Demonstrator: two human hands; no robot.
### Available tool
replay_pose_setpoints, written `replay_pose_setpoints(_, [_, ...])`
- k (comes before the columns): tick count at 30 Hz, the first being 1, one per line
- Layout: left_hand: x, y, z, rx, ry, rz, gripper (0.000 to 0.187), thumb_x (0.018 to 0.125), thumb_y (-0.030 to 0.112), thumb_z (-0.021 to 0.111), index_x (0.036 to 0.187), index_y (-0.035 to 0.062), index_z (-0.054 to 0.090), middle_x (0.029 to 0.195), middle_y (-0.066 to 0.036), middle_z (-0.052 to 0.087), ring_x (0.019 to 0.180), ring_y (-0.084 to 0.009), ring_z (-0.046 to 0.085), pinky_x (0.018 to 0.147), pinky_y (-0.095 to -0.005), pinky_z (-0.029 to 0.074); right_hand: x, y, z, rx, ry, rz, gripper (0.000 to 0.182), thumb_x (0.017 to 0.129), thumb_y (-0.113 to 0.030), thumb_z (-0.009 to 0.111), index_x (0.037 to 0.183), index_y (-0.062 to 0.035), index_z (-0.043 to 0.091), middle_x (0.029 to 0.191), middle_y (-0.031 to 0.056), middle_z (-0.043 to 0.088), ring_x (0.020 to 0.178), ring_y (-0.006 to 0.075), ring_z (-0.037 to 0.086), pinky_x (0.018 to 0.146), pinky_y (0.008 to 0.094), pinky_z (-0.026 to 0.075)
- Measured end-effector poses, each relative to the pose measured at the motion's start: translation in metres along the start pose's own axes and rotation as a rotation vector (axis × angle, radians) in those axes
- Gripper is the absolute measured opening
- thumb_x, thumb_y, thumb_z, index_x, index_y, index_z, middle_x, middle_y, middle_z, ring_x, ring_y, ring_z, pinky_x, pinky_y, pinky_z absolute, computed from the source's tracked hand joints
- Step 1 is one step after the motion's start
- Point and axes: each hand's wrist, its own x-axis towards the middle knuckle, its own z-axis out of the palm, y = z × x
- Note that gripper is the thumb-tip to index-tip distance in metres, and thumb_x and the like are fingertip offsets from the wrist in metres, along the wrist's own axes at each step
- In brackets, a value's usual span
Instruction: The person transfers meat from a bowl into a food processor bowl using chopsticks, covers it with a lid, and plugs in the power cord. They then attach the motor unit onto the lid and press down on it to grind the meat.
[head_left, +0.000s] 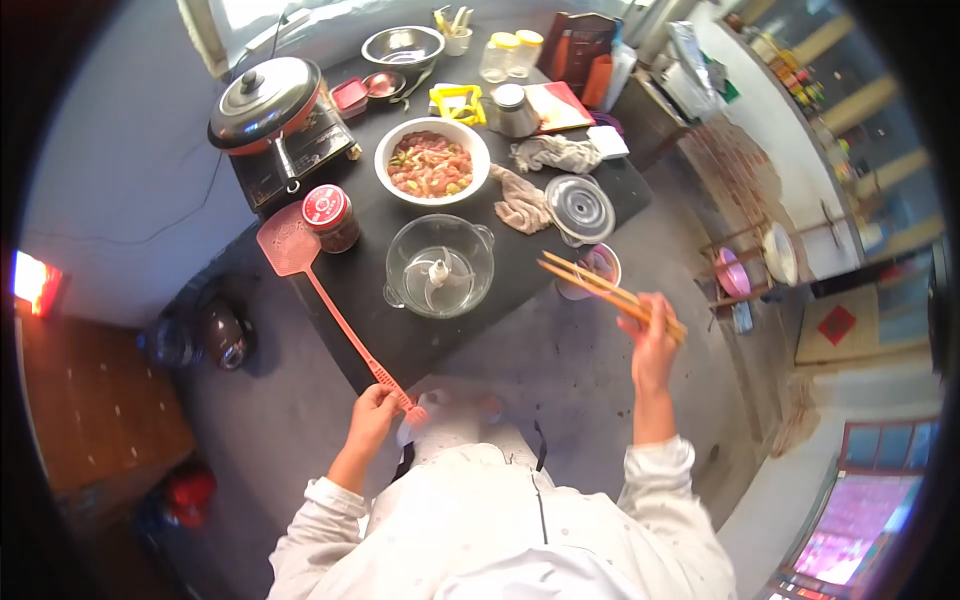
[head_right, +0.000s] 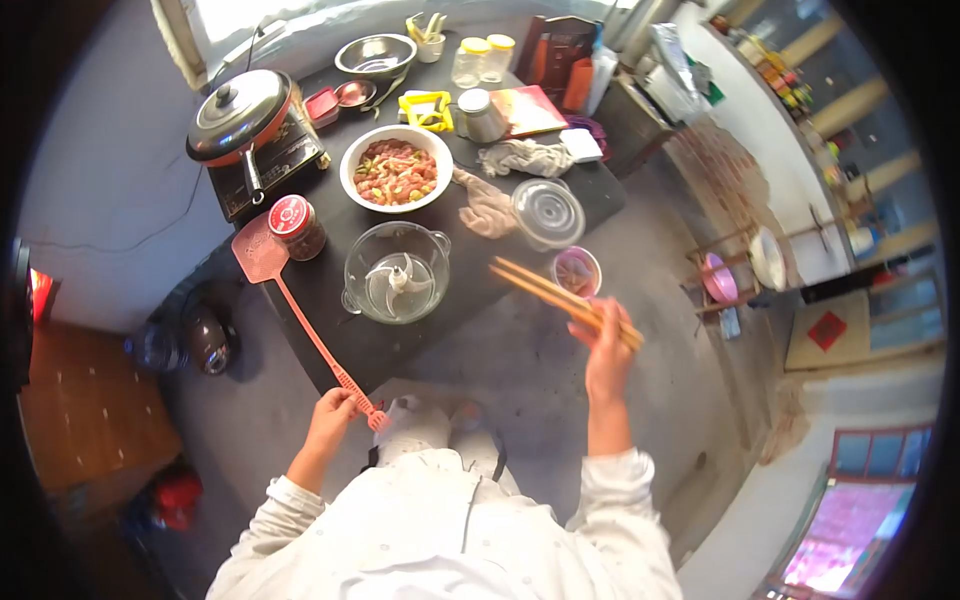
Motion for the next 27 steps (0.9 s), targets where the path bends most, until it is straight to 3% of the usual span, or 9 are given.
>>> replay_pose_setpoints(4, [0.006, 0.002, 0.010, -0.109, 0.265, 0.042, 0.013, 0.097, 0.013, 0.058, 0.100, 0.0013, 0.061, 0.082, -0.001, 0.064, 0.071, -0.0073, 0.059, 0.068, -0.0215, 0.048, 0.124, 0.022, 0.124, -0.096, -0.302, -0.065, 0.025, 0.100, -0.022, 0.055, 0.103, 0.0020, 0.062, 0.100, 0.0114, 0.067, 0.087, 0.0193, 0.069, 0.065, 0.0278, 0.061])
replay_pose_setpoints(5, [0.011, 0.001, 0.015, -0.149, 0.309, 0.039, 0.012, 0.098, 0.013, 0.058, 0.100, 0.0018, 0.062, 0.081, -0.001, 0.064, 0.071, -0.0068, 0.058, 0.067, -0.0212, 0.047, 0.145, 0.030, 0.152, -0.083, -0.403, -0.104, 0.028, 0.101, -0.023, 0.055, 0.100, 0.0033, 0.064, 0.094, 0.0103, 0.067, 0.076, 0.0164, 0.068, 0.063, 0.0269, 0.060])
replay_pose_setpoints(8, [0.030, 0.016, 0.030, -0.206, 0.399, 0.016, 0.011, 0.098, 0.013, 0.058, 0.098, 0.0032, 0.062, 0.079, 0.000, 0.062, 0.069, -0.0063, 0.056, 0.066, -0.0204, 0.046, 0.181, 0.054, 0.211, -0.200, -0.572, -0.067, 0.027, 0.100, -0.024, 0.057, 0.096, 0.0011, 0.065, 0.090, 0.0074, 0.067, 0.073, 0.0131, 0.066, 0.062, 0.0257, 0.058])
replay_pose_setpoints(11, [0.051, 0.045, 0.044, -0.218, 0.460, -0.019, 0.011, 0.098, 0.013, 0.058, 0.097, 0.0033, 0.063, 0.079, 0.000, 0.062, 0.070, -0.0065, 0.056, 0.067, -0.0202, 0.046, 0.209, 0.085, 0.232, -0.391, -0.722, -0.247, 0.027, 0.100, -0.024, 0.057, 0.093, 0.0008, 0.065, 0.086, 0.0064, 0.067, 0.073, 0.0125, 0.066, 0.063, 0.0258, 0.058])
replay_pose_setpoints(14, [0.062, 0.065, 0.040, -0.207, 0.544, 0.023, 0.012, 0.097, 0.014, 0.058, 0.098, 0.0033, 0.063, 0.079, 0.000, 0.062, 0.071, -0.0064, 0.056, 0.068, -0.0201, 0.046, 0.230, 0.086, 0.234, -0.481, -0.788, -0.221, 0.028, 0.101, -0.024, 0.056, 0.092, 0.0017, 0.064, 0.084, 0.0059, 0.067, 0.073, 0.0125, 0.066, 0.065, 0.0261, 0.058])
replay_pose_setpoints(22, [0.064, 0.108, 0.055, -0.255, 0.843, 0.141, 0.014, 0.100, 0.015, 0.054, 0.101, 0.0019, 0.061, 0.081, -0.001, 0.061, 0.072, -0.0071, 0.055, 0.069, -0.0216, 0.047, 0.269, 0.093, 0.259, -0.322, -0.992, -0.006, 0.030, 0.101, -0.024, 0.055, 0.090, 0.0025, 0.063, 0.085, 0.0066, 0.065, 0.075, 0.0139, 0.067, 0.066, 0.0267, 0.059])
replay_pose_setpoints(25, [0.057, 0.145, 0.079, -0.248, 0.936, 0.141, 0.015, 0.100, 0.014, 0.053, 0.101, 0.0015, 0.060, 0.081, -0.001, 0.061, 0.074, -0.0076, 0.056, 0.071, -0.0226, 0.048, 0.280, 0.081, 0.262, -0.109, -0.917, 0.174, 0.027, 0.100, -0.022, 0.056, 0.087, 0.0005, 0.063, 0.075, 0.0042, 0.065, 0.070, 0.0109, 0.065, 0.062, 0.0245, 0.052])
replay_pose_setpoints(27, [0.062, 0.164, 0.088, -0.234, 0.960, 0.167, 0.016, 0.100, 0.015, 0.054, 0.104, 0.0012, 0.061, 0.083, -0.002, 0.062, 0.075, -0.0077, 0.057, 0.073, -0.0224, 0.048, 0.298, 0.074, 0.258, -0.127, -0.895, 0.210, 0.030, 0.101, -0.023, 0.054, 0.089, 0.0022, 0.062, 0.084, 0.0081, 0.065, 0.075, 0.0180, 0.069, 0.065, 0.0277, 0.057])
